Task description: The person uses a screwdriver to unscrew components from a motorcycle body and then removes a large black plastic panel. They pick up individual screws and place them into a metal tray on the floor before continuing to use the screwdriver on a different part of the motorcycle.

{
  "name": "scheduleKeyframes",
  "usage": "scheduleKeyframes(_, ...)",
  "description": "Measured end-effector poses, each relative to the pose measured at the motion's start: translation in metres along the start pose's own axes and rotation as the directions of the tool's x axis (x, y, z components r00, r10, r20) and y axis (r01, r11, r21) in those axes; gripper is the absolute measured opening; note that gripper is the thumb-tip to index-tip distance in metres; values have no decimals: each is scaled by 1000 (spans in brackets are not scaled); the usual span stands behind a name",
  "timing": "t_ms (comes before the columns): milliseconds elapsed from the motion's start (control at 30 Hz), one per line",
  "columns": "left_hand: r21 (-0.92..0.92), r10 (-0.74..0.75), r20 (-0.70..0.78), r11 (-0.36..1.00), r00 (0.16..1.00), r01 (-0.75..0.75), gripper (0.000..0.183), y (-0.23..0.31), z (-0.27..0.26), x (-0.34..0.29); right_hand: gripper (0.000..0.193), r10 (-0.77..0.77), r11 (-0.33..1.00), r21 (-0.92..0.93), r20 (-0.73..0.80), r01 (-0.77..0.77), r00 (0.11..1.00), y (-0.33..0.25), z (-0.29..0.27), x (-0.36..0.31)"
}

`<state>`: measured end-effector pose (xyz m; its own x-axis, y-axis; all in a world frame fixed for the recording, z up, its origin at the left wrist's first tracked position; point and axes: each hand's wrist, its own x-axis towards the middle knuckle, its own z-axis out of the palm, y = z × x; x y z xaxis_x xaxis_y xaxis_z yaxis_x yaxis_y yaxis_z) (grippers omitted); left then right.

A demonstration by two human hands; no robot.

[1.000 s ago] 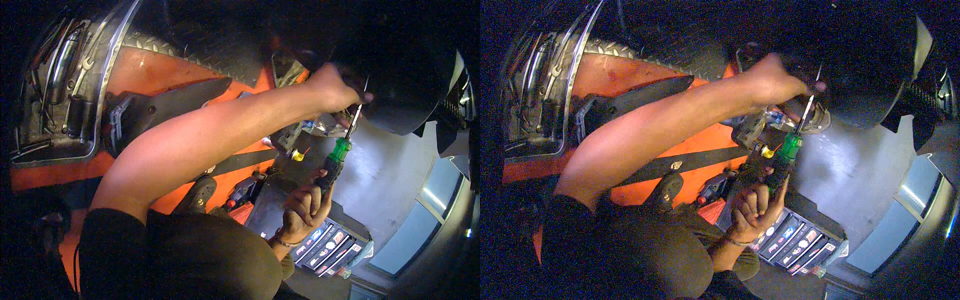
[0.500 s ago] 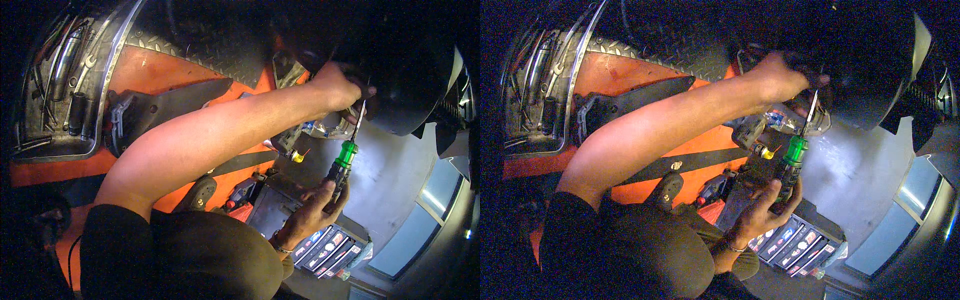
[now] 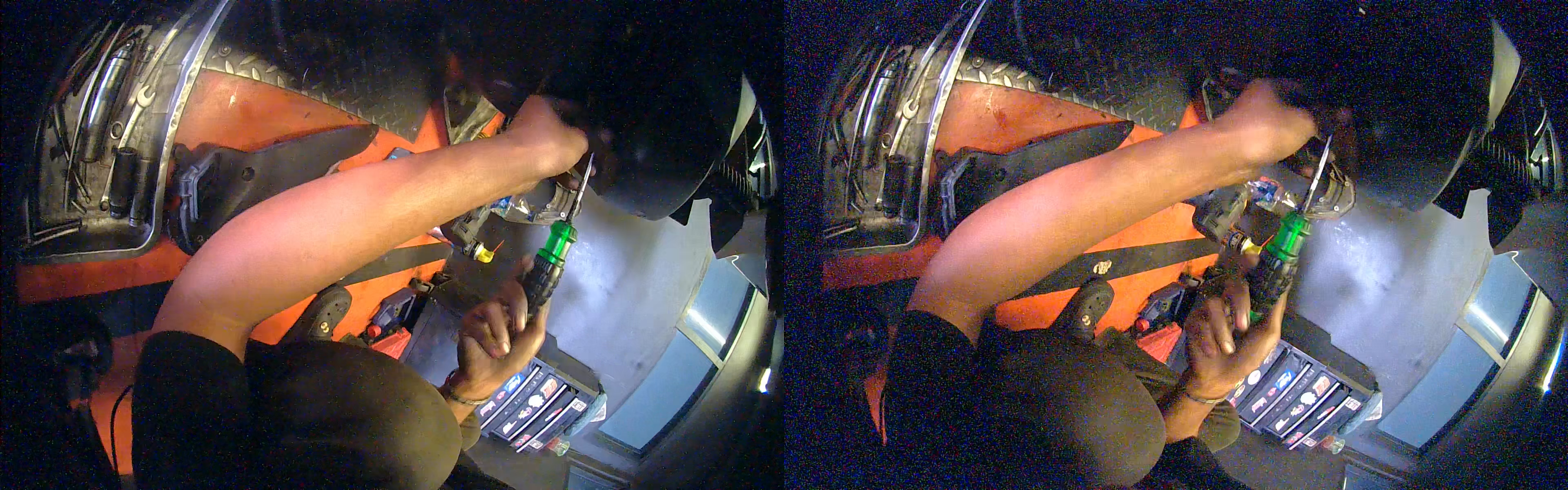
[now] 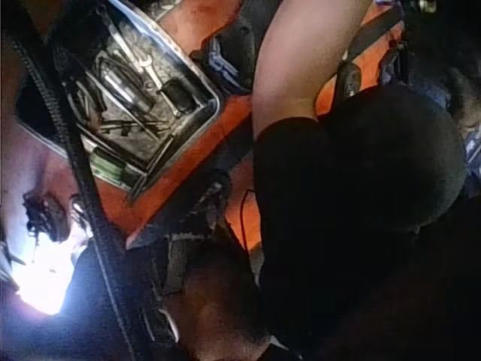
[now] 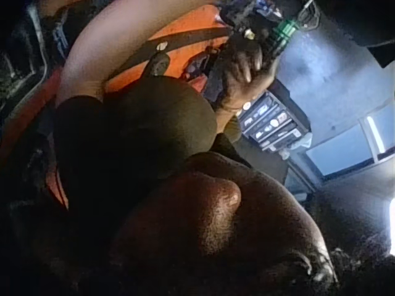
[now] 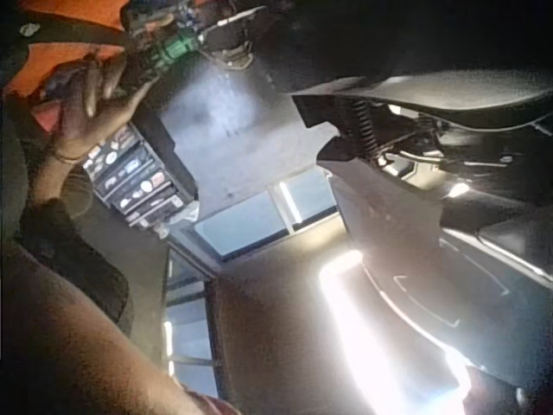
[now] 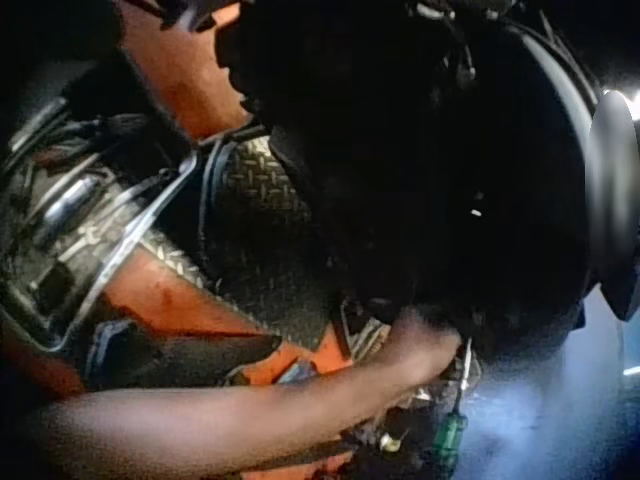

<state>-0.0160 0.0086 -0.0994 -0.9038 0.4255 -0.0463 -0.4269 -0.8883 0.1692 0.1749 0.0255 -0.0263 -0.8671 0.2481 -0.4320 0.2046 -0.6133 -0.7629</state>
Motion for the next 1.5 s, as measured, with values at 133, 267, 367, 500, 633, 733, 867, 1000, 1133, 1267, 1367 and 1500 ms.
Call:
scheduleKeyframes(133,-23,-17,-48,1000,999,16,25,1,6,0,45,-872,-123,-991,131,46,472,20,-5,11)
scheduleKeyframes(267,-7,-42,-85,999,995,42,28,0,0,1,49,16,998,66,81,-22,997,-7,-15,0)
scheduleKeyframes(367,152,25,-132,988,991,-5,31,-6,8,-4,50,-409,818,-523,-234,240,882,18,9,-11)
scheduleKeyframes(500,-59,-26,-122,998,992,18,25,-6,4,-1,47,-804,-299,-951,210,-73,557,0,-26,-3)
scheduleKeyframes(633,-5,-68,-117,998,991,68,20,7,1,-14,46,-65,910,-410,13,64,998,-24,-21,-11)
scheduleKeyframes(733,66,-109,-239,990,965,128,44,-19,17,6,41,-575,403,-846,62,348,816,-4,-11,-13)
scheduleKeyframes(867,127,-63,-412,984,909,125,55,-38,29,38,51,-769,-144,-990,111,-1,630,-2,-11,1)
scheduleKeyframes(1000,223,-9,-280,972,960,74,52,-44,25,41,49,74,981,-186,116,-52,990,-31,-18,3)
scheduleKeyframes(1133,230,-16,-299,969,954,89,48,-46,26,41,53,-541,649,-756,-377,89,752,-10,2,-11)
scheduleKeyframes(1267,204,-70,-300,969,951,136,43,-51,28,39,40,-785,-472,-870,341,-144,517,-11,-11,2)
scheduleKeyframes(1367,202,34,-279,979,960,24,42,-60,25,58,48,-824,-227,-972,155,-66,545,1,3,3)
scheduleKeyframes(1500,234,172,-249,966,953,-113,48,-58,18,67,44,-527,619,-783,-359,59,770,-2,-2,7)
